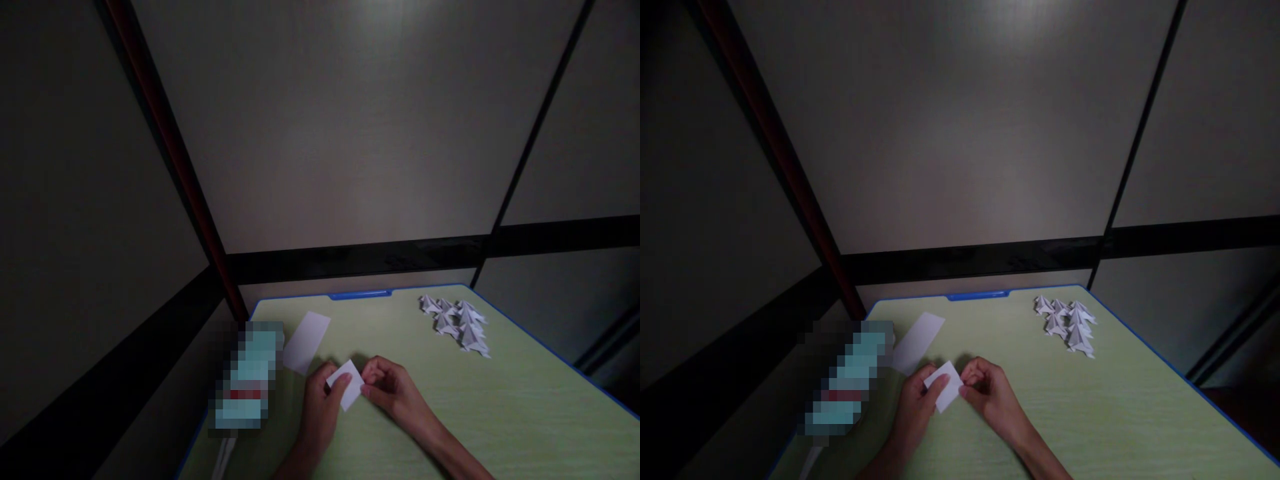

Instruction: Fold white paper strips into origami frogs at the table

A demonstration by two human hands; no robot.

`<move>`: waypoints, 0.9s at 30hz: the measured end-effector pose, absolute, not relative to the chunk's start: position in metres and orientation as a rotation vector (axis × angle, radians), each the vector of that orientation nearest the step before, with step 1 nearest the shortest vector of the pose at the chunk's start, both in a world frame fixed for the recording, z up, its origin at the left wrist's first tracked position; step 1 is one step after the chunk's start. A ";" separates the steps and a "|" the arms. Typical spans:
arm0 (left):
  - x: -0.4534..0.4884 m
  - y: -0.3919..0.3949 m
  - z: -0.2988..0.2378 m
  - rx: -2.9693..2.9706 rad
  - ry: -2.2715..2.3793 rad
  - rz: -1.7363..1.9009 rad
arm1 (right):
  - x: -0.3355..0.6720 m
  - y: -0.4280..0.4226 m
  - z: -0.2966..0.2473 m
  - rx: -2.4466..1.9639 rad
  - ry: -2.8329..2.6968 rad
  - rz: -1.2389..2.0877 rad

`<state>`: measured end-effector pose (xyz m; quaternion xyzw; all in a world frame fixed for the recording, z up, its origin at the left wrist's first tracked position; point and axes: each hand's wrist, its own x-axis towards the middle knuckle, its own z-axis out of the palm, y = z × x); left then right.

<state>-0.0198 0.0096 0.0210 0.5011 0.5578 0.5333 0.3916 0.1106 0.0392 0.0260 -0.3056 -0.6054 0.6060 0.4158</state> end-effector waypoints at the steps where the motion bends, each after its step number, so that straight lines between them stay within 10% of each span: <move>1: -0.020 0.009 0.021 1.282 1.419 1.353 | 0.110 0.039 0.026 -0.768 -1.519 1.523; 27: -0.017 0.010 0.022 1.177 1.238 1.276 | 0.118 0.031 0.040 -0.644 -1.667 1.272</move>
